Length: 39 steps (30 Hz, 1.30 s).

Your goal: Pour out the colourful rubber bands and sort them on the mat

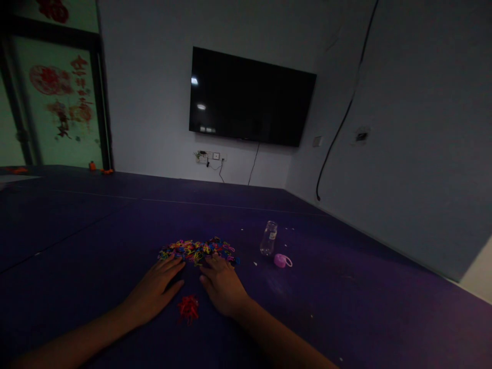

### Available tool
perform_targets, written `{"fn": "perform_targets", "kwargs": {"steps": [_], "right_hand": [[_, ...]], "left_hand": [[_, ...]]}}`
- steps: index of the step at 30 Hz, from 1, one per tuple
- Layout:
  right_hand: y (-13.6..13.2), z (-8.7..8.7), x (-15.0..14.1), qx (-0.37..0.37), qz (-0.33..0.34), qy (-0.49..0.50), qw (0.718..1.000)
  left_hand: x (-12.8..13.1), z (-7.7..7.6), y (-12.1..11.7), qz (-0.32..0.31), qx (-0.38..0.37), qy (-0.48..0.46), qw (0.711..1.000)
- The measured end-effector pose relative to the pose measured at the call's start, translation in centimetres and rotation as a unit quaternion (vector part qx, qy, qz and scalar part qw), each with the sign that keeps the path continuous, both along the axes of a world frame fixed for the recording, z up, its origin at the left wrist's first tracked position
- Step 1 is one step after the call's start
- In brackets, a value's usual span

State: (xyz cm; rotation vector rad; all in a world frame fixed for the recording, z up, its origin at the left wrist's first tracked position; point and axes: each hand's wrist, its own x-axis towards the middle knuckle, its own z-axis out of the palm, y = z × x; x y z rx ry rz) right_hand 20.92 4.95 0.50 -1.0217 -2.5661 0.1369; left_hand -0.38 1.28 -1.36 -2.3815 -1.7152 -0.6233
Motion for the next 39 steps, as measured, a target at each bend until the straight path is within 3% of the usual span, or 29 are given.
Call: {"fn": "perform_targets", "kwargs": {"steps": [13, 27, 31, 39], "right_hand": [[0.6, -0.1, 0.1, -0.013, 0.023, -0.016, 1.000], [0.2, 0.5, 0.0, 0.030, 0.029, 0.081, 0.996], [0.1, 0.3, 0.1, 0.036, 0.047, 0.104, 0.993], [0.1, 0.3, -0.1, 0.035, 0.055, 0.031, 0.997]], "left_hand": [[0.0, 0.0, 0.0, -0.006, -0.003, -0.022, 1.000], [-0.2, -0.3, 0.1, -0.018, 0.012, -0.049, 0.999], [-0.1, 0.0, -0.1, -0.037, 0.044, -0.080, 0.995], [0.3, 0.7, -0.8, -0.119, 0.041, -0.047, 0.991]]}}
